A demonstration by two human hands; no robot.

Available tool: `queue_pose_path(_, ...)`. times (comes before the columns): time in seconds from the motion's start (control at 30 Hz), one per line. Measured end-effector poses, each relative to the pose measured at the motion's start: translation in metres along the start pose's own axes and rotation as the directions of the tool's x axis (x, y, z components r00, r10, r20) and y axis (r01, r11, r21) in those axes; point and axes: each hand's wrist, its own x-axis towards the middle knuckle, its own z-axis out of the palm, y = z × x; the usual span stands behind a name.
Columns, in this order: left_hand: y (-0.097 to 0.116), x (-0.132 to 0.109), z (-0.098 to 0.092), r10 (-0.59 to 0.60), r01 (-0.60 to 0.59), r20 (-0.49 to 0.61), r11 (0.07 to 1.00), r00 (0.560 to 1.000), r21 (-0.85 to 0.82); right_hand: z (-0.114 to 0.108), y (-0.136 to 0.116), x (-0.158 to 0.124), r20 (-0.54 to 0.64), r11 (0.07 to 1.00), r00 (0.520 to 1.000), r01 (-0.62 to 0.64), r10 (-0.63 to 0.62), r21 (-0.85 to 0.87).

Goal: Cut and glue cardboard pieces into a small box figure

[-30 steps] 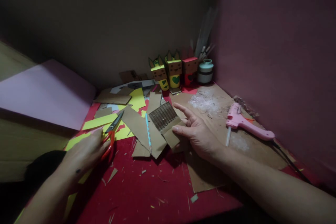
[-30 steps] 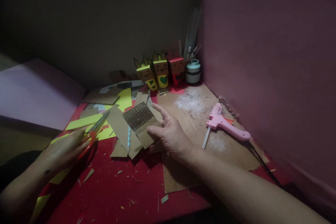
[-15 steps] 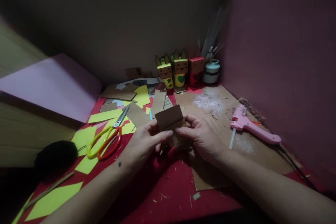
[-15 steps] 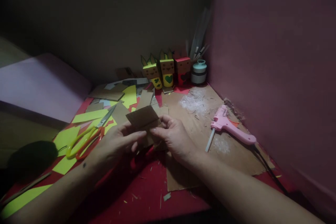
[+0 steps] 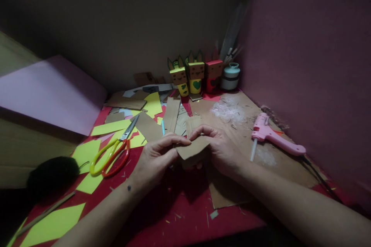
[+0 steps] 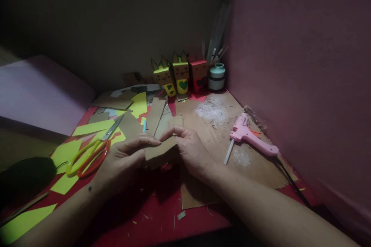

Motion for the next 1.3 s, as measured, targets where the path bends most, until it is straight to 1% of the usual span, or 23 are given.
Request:
queue_pose_path(0.07, 0.003, -0.001, -0.005, 0.076, -0.09, 0.126, 0.989, 0.989, 0.115, -0.001, 0.003, 0.001, -0.008, 0.999, 1.0, 0.015, -0.015, 0.034)
queue_pose_path(0.1, 0.004, -0.002, -0.007, 0.086, -0.111, 0.191, 0.986, 0.978, 0.127, -0.002, 0.004, 0.001, -0.011, 0.999, 1.0, 0.02, -0.02, 0.046)
queue_pose_path(0.13, 0.005, -0.002, -0.008, 0.079, -0.108, 0.23, 0.987, 0.97, 0.119, -0.002, 0.004, 0.001, -0.008, 0.998, 1.0, 0.02, -0.02, 0.054)
queue_pose_path(0.17, 0.005, -0.002, -0.008, 0.06, -0.086, 0.234, 0.991, 0.97, 0.102, -0.002, 0.004, 0.001, -0.001, 0.998, 1.0, 0.017, -0.017, 0.062)
queue_pose_path(0.2, 0.004, -0.002, -0.007, 0.039, -0.057, 0.212, 0.995, 0.977, 0.08, -0.001, 0.003, 0.001, 0.01, 0.998, 1.0, 0.008, -0.008, 0.068)
queue_pose_path(0.3, 0.002, -0.002, -0.001, -0.042, 0.04, 0.115, 0.999, 0.993, 0.023, -0.001, -0.001, 0.0, 0.068, 0.994, 0.997, -0.046, 0.039, 0.097)
queue_pose_path(0.37, 0.0, -0.001, 0.001, -0.073, 0.077, 0.109, 0.996, 0.991, -0.033, -0.001, -0.005, -0.001, 0.119, 0.989, 0.991, -0.076, 0.061, 0.129)
queue_pose_path(0.43, -0.001, 0.0, 0.001, -0.1, 0.11, 0.124, 0.991, 0.987, -0.075, -0.001, -0.007, -0.002, 0.147, 0.988, 0.988, -0.064, 0.043, 0.138)
queue_pose_path(0.53, -0.002, -0.001, -0.002, -0.122, 0.132, 0.13, 0.989, 0.984, -0.072, -0.002, -0.006, -0.002, 0.129, 0.994, 0.991, -0.052, 0.039, 0.097)
queue_pose_path(0.63, -0.003, -0.003, -0.003, -0.136, 0.142, 0.104, 0.988, 0.985, -0.053, -0.001, -0.004, -0.001, 0.103, 0.996, 0.993, -0.064, 0.057, 0.069)
queue_pose_path(0.73, -0.007, -0.003, -0.003, -0.15, 0.157, 0.1, 0.986, 0.984, -0.06, -0.001, -0.002, 0.0, 0.098, 0.998, 0.994, -0.044, 0.039, 0.051)
queue_pose_path(0.93, -0.01, -0.001, -0.002, -0.147, 0.159, 0.103, 0.98, 0.984, -0.121, -0.002, 0.001, 0.002, 0.106, 0.997, 0.993, -0.06, 0.055, 0.044)
queue_pose_path(1.1, -0.011, 0.0, -0.003, -0.11, 0.123, 0.069, 0.966, 0.992, -0.228, -0.001, -0.001, 0.0, 0.024, 0.997, 0.999, -0.036, 0.034, 0.072)
queue_pose_path(1.23, -0.012, 0.001, 0.0, -0.028, 0.067, 0.148, 0.962, 0.989, -0.265, 0.001, -0.003, -0.003, -0.05, 0.999, 0.999, -0.001, 0.003, 0.044)
queue_pose_path(1.3, -0.014, 0.001, 0.002, 0.01, 0.034, 0.161, 0.963, 0.987, -0.267, 0.0, -0.003, -0.002, -0.065, 0.999, 0.998, 0.019, -0.017, 0.029)
